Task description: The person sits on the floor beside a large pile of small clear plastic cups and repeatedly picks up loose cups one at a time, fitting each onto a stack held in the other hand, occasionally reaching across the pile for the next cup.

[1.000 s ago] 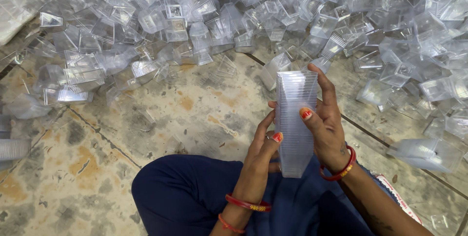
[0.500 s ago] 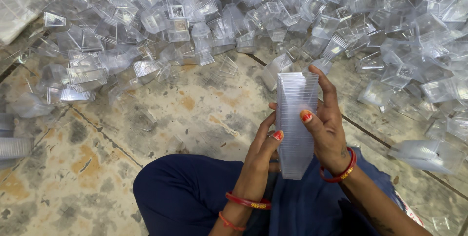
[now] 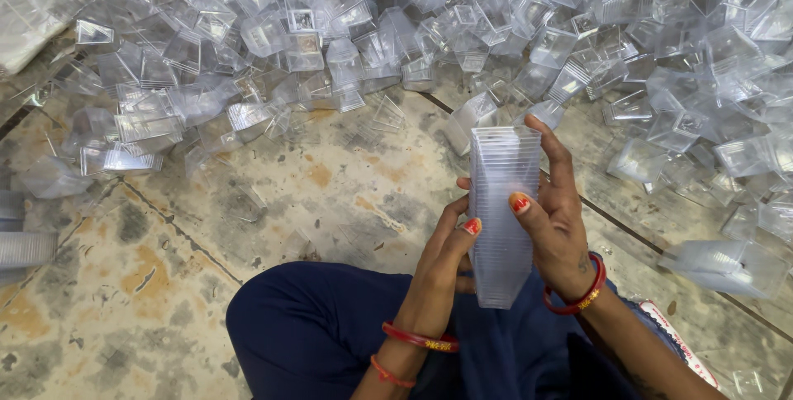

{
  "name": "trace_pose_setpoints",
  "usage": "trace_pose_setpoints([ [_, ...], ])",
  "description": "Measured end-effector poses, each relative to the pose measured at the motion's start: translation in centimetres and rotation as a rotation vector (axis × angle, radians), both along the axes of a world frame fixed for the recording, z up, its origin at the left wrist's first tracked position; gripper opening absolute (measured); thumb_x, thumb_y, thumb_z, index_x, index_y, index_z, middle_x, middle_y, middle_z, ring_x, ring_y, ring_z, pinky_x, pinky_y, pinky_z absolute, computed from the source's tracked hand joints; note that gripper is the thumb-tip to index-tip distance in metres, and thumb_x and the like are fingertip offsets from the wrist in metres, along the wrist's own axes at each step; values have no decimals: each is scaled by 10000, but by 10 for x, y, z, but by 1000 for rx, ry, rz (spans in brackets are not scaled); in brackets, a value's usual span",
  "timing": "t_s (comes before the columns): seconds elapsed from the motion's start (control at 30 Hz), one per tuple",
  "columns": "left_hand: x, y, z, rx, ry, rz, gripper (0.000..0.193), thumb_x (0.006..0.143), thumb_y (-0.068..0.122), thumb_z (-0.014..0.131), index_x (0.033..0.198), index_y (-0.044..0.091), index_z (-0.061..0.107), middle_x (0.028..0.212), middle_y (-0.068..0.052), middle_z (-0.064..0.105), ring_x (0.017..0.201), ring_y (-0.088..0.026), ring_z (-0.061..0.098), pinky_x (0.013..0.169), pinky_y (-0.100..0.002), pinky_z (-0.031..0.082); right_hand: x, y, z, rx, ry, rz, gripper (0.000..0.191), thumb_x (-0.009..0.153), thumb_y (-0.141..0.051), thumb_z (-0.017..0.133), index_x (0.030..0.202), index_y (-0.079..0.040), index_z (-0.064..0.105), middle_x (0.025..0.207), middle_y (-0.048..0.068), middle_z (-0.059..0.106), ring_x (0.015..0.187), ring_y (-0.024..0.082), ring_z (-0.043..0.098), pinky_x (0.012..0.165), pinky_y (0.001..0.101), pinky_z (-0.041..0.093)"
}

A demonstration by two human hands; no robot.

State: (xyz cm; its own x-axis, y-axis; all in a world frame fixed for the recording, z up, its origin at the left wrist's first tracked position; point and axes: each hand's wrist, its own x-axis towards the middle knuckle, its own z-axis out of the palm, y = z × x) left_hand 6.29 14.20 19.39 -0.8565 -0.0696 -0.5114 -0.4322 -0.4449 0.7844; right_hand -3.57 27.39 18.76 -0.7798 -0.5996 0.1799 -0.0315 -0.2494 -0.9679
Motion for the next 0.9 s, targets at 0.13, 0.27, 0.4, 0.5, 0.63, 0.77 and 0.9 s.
trace_pose_setpoints([
  [0.13,0,-1,0,68,29,4,752,887,528,473,1512,115,419,1132,-185,686,916,-253,713,685,-325,569,2,1,0,11,4,-4,830,1043,-312,599,1671,-120,91,1443,247,567,1278,386,670,1048,503,593],
  [0.27,0,-2,2,53,46,-16,738,891,522,467,1501,109,422,1151,-184,687,914,-267,717,702,-338,582,2,0,0,3,-7,-13,833,1032,-305,600,1666,-116,92,1455,242,556,1266,386,671,1035,509,596],
  [0.4,-1,-3,4,41,50,-26,733,897,541,449,1485,103,427,1194,-170,680,971,-269,726,737,-362,601,2,1,-1,9,5,-15,826,1034,-285,590,1667,-116,87,1450,245,561,1259,380,675,1039,506,597],
  [0.5,-1,-3,5,32,39,-30,723,895,549,444,1463,101,441,1209,-159,676,984,-269,725,752,-371,603,3,1,-1,13,13,-11,818,1040,-271,584,1670,-118,86,1439,250,566,1265,377,671,1047,505,590],
  [0.63,-2,-4,5,53,45,-28,694,902,541,456,1415,74,474,1176,-171,672,949,-272,711,737,-384,583,4,1,-1,10,-6,-11,813,1035,-257,580,1668,-121,89,1421,248,568,1256,380,675,1032,510,600],
  [0.77,-2,-5,5,53,38,-29,674,908,540,456,1396,77,483,1136,-177,676,909,-277,708,719,-383,582,4,0,-2,2,-31,-11,818,1024,-252,587,1663,-125,92,1445,245,548,1259,390,666,1024,514,601],
  [0.9,-2,-7,5,42,41,-40,671,914,553,450,1381,73,486,1129,-181,677,911,-278,709,710,-377,588,5,-1,-4,-20,-29,-3,823,1022,-262,603,1660,-127,100,1463,247,534,1265,402,660,1030,523,602],
])
